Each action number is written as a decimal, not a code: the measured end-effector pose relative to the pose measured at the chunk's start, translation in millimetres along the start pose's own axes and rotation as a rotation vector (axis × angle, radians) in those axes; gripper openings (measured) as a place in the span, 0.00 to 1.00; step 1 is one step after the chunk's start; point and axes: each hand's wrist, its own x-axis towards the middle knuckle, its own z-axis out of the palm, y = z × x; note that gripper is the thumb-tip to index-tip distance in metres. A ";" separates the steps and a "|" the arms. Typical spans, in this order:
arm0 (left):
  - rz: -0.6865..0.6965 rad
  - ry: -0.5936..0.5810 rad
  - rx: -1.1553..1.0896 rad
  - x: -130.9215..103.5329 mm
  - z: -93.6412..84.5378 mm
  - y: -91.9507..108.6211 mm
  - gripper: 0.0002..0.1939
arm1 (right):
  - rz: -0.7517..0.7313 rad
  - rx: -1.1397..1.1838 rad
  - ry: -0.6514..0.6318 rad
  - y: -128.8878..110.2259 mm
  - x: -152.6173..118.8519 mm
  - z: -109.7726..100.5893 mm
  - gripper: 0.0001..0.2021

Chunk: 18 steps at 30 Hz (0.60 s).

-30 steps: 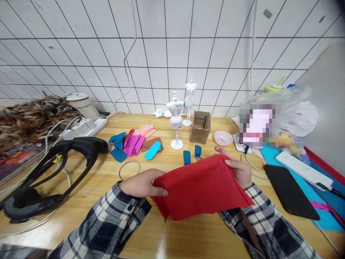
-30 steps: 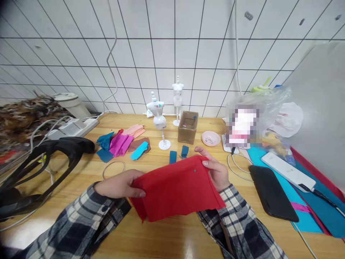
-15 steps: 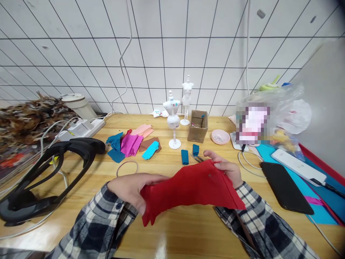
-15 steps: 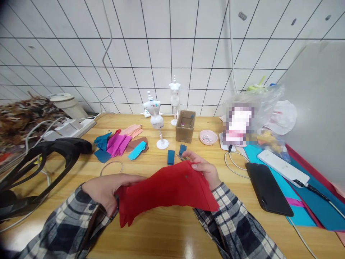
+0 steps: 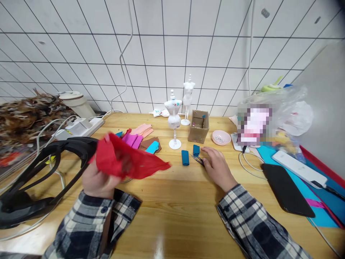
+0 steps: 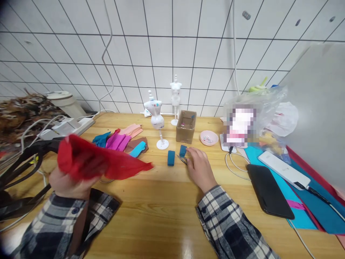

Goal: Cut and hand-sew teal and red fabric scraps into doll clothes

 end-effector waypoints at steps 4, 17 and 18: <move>0.315 0.222 -0.079 22.9 14.1 3.6 0.09 | -0.005 -0.288 -0.126 0.8 -2.4 6.5 0.17; -0.779 0.099 -0.316 2.0 58.6 -63.3 0.11 | 0.213 -0.432 -0.281 -25.9 -10.5 -18.5 0.02; -0.768 0.113 -0.299 1.3 60.3 -66.9 0.11 | 0.235 -0.385 -0.258 -28.6 -11.3 -19.0 0.01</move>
